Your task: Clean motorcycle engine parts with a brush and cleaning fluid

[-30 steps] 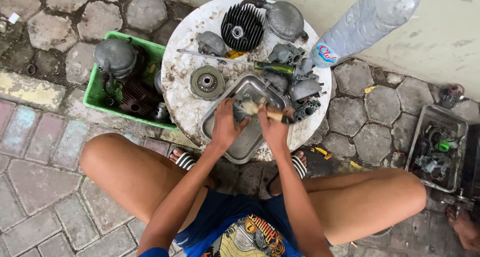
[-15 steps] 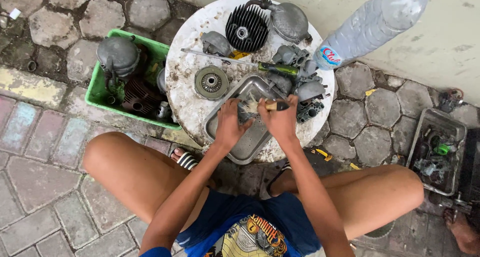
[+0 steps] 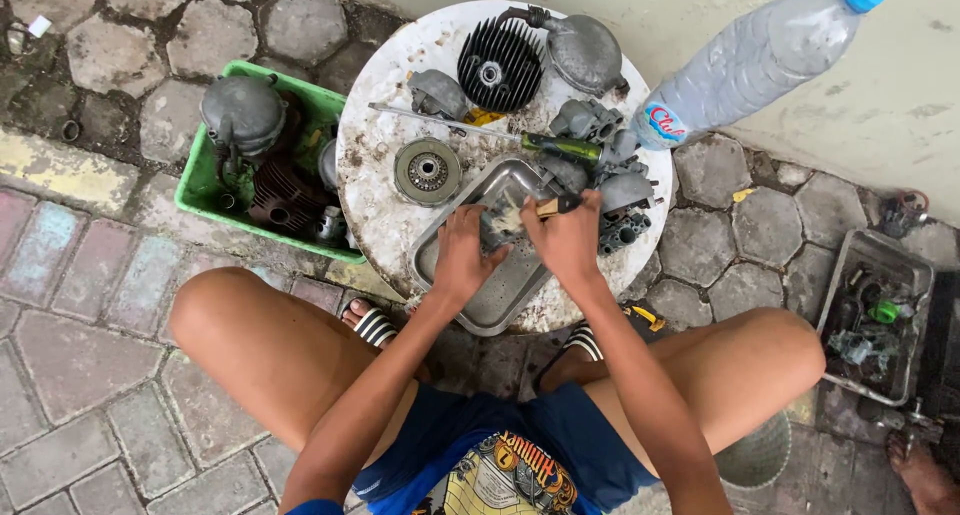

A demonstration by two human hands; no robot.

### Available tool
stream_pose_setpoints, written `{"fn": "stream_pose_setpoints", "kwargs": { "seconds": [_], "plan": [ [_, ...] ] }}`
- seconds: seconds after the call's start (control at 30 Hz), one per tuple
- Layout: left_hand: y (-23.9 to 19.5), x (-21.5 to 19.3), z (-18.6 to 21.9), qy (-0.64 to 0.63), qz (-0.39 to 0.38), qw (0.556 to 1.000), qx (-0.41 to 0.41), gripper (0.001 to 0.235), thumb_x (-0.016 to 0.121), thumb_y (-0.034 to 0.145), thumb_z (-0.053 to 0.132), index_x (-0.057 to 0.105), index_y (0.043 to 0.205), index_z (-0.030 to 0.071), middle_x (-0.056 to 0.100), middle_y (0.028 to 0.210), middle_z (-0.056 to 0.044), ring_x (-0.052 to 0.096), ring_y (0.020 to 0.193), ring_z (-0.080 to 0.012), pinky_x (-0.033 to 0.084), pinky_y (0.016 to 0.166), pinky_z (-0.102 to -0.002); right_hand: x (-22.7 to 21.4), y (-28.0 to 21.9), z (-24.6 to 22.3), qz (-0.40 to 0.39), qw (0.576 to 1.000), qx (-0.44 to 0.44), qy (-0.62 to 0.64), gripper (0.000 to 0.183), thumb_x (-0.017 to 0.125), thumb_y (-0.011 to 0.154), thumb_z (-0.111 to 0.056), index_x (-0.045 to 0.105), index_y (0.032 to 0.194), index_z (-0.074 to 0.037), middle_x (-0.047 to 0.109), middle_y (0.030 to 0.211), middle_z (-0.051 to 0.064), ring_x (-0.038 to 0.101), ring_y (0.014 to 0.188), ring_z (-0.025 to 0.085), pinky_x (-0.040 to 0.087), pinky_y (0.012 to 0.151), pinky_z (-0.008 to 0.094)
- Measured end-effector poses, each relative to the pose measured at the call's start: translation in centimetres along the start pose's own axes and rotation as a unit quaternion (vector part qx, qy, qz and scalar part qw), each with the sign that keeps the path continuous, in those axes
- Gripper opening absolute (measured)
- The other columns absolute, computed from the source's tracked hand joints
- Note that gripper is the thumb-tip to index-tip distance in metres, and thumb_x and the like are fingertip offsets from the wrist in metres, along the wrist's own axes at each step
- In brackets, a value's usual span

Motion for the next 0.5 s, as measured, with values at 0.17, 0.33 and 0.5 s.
{"fn": "stream_pose_setpoints", "kwargs": {
  "seconds": [0.17, 0.33, 0.5],
  "plan": [
    [0.4, 0.1, 0.2, -0.013, 0.002, 1.0, -0.018, 0.07, 0.086, 0.097, 0.03, 0.049, 0.147, 0.0, 0.048, 0.143, -0.02, 0.056, 0.136, -0.043, 0.049, 0.107, -0.064, -1.9, 1.4, -2.3, -0.015, 0.988, 0.037, 0.146, 0.048, 0.07, 0.094, -0.014, 0.053, 0.049, -0.014, 0.058, 0.044, 0.005, 0.059, 0.044, 0.027, 0.044, 0.072, 0.036],
    [1.1, 0.1, 0.1, -0.032, -0.001, 0.999, -0.017, 0.068, 0.088, 0.095, 0.028, 0.051, 0.144, 0.0, 0.051, 0.142, -0.02, 0.057, 0.135, -0.0447, 0.05, 0.108, -0.066, -1.8, 0.2, 1.6, -0.007, 0.992, 0.039, 0.122, 0.047, 0.071, 0.093, -0.012, 0.055, 0.049, -0.018, 0.061, 0.048, 0.007, 0.063, 0.048, 0.033, 0.049, 0.071, 0.036],
    [1.9, -1.0, 0.5, -0.1, -0.04, 0.994, -0.025, 0.075, 0.092, 0.09, 0.025, 0.049, 0.145, -0.002, 0.054, 0.144, -0.025, 0.056, 0.137, -0.0512, 0.046, 0.115, -0.077, -5.7, -0.3, 2.1, -0.041, 0.972, 0.132, 0.191, 0.047, 0.066, 0.099, -0.014, 0.06, 0.053, -0.011, 0.064, 0.049, 0.006, 0.068, 0.05, 0.028, 0.05, 0.062, 0.031]
  ]
}}
Point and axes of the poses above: each hand's wrist, its own y-axis towards the middle knuckle, its own x-axis out of the palm, z = x × y, the point moved 3 cm from there along y, towards the middle knuckle
